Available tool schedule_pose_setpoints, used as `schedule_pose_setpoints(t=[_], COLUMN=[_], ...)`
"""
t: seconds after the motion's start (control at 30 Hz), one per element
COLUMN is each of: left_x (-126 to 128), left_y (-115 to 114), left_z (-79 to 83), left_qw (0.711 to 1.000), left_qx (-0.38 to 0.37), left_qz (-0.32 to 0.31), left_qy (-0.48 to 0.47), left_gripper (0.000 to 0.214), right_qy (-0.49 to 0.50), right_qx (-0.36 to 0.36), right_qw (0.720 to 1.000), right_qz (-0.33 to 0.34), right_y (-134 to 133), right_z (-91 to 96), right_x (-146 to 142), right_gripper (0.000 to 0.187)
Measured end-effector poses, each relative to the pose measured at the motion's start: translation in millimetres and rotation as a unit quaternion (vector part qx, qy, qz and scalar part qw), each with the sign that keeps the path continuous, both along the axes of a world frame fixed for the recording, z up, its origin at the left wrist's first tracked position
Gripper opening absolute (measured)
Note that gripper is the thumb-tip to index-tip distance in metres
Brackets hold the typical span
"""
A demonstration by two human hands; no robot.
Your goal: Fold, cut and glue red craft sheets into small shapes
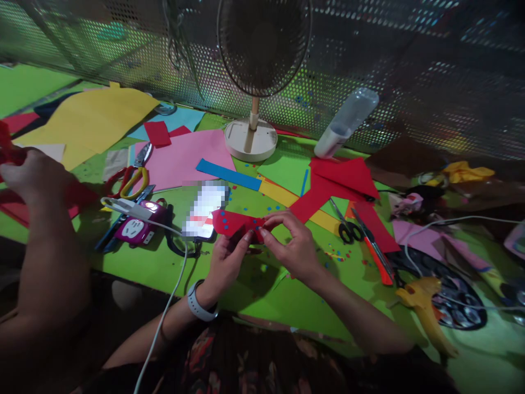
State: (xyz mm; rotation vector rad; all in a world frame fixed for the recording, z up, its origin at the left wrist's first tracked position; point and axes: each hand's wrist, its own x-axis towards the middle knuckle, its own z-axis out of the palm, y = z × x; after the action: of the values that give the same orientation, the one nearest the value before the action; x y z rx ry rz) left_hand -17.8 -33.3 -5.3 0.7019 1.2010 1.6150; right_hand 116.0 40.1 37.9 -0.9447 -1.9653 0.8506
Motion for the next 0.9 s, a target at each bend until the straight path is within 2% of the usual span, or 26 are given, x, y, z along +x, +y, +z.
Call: schedule_pose_setpoints(t=[0.17,0.53,0.67,0.9], left_x=[-0.1,-0.4,-2.3,-4.7], left_y=[0.3,-0.1,1.4,2.8], left_z=[3.0,-0.3,1.1,4.9], left_qw=[1.000,1.000,1.000,0.999], left_qx=[0.001,-0.001,0.001,-0.035], left_qz=[-0.003,-0.001,-0.014,-0.018], left_qy=[0.020,-0.007,-0.025,-0.030], left_gripper=[0.027,0.030,0.034,0.020], right_qy=[0.014,0.027,0.049,0.034], right_qx=[-0.044,-0.075,-0.090,-0.071], right_qw=[0.999,0.997,0.995,0.995], right_qz=[-0.005,-0.007,0.006,0.060], right_y=[0.2,1.9,1.2,1.8], right_z=[-0.8,-3.8,-5.3,-7.4], right_x=[-1.5,-0.5,-0.8,2.2], right_gripper=[0.010,0.006,0.011,0.016])
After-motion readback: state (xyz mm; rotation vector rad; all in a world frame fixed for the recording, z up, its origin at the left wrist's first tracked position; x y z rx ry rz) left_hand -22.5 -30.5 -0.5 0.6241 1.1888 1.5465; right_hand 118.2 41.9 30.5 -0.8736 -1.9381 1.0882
